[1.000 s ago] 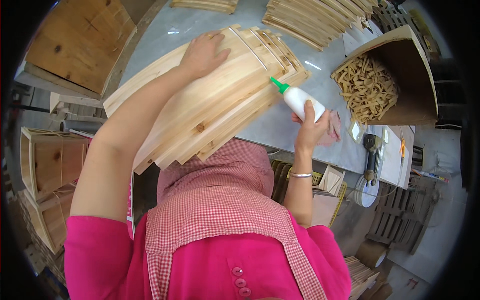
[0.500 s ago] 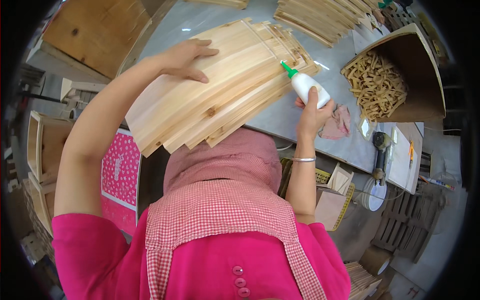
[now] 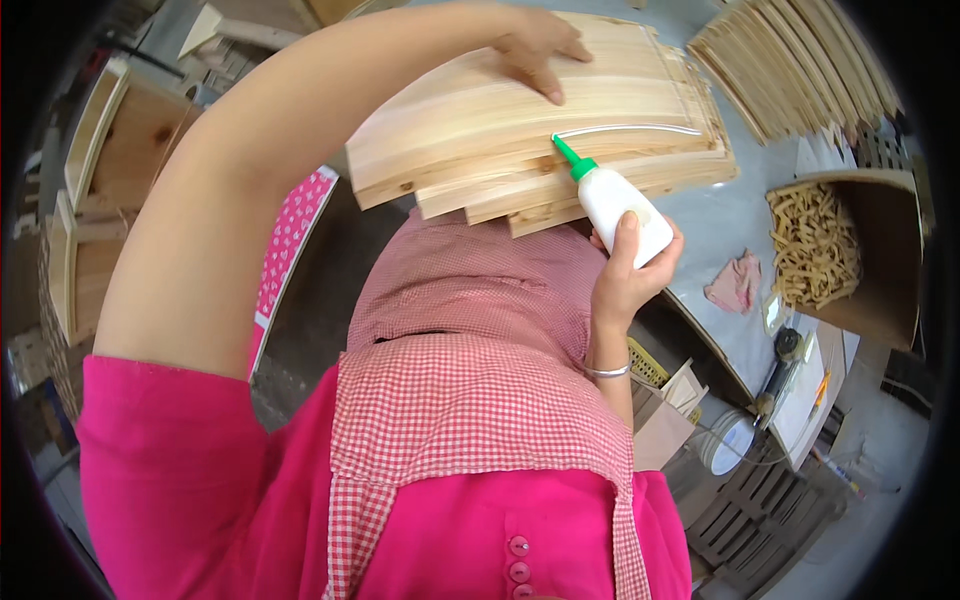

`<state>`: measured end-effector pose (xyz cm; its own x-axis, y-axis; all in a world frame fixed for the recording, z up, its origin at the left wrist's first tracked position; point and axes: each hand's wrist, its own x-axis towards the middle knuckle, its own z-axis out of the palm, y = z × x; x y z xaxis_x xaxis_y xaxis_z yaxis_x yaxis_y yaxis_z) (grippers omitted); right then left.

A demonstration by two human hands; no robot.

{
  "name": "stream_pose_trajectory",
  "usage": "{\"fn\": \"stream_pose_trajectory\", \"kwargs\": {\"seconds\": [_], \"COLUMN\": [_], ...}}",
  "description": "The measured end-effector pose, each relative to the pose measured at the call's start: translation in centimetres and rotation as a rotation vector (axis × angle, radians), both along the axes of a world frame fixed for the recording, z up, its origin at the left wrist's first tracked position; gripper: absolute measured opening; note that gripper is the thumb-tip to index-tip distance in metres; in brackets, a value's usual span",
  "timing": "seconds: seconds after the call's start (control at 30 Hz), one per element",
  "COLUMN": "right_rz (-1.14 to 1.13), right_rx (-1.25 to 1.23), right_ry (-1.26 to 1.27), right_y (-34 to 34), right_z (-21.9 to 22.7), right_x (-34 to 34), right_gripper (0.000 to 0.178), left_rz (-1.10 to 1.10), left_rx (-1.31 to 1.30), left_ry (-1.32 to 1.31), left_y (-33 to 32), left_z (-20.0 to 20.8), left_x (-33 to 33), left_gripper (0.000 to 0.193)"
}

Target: Assemble a wooden box by applying glue to the edges of wood panels and securing the structure with rubber bands.

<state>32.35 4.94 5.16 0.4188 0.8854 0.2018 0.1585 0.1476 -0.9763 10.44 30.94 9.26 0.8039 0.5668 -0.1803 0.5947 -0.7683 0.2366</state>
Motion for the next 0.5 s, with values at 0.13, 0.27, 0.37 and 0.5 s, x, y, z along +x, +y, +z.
{"fn": "stream_pose_trajectory", "kwargs": {"seconds": [0.13, 0.27, 0.37, 0.5], "right_rz": [0.100, 0.243, 0.469, 0.464], "right_rx": [0.078, 0.081, 0.073, 0.167], "right_ry": [-0.157, -0.236, -0.165, -0.195], "right_y": [-1.9, -3.9, -4.9, -4.6], "right_z": [-0.3, -0.4, 0.4, -0.1], "right_x": [-2.9, -6.8, -9.9, -10.1], "right_gripper": [0.043, 0.045, 0.045, 0.046], "left_rz": [-0.011, -0.020, -0.004, 0.652], "left_rx": [0.017, -0.016, -0.040, -0.204], "left_ry": [0.000, 0.063, 0.065, 0.610], "left_y": [0.2, -0.1, -0.5, -4.2], "left_z": [0.2, 1.0, 1.2, 6.0], "left_x": [0.6, 0.8, 0.2, 7.3], "left_gripper": [0.103, 0.104, 0.104, 0.103]}}
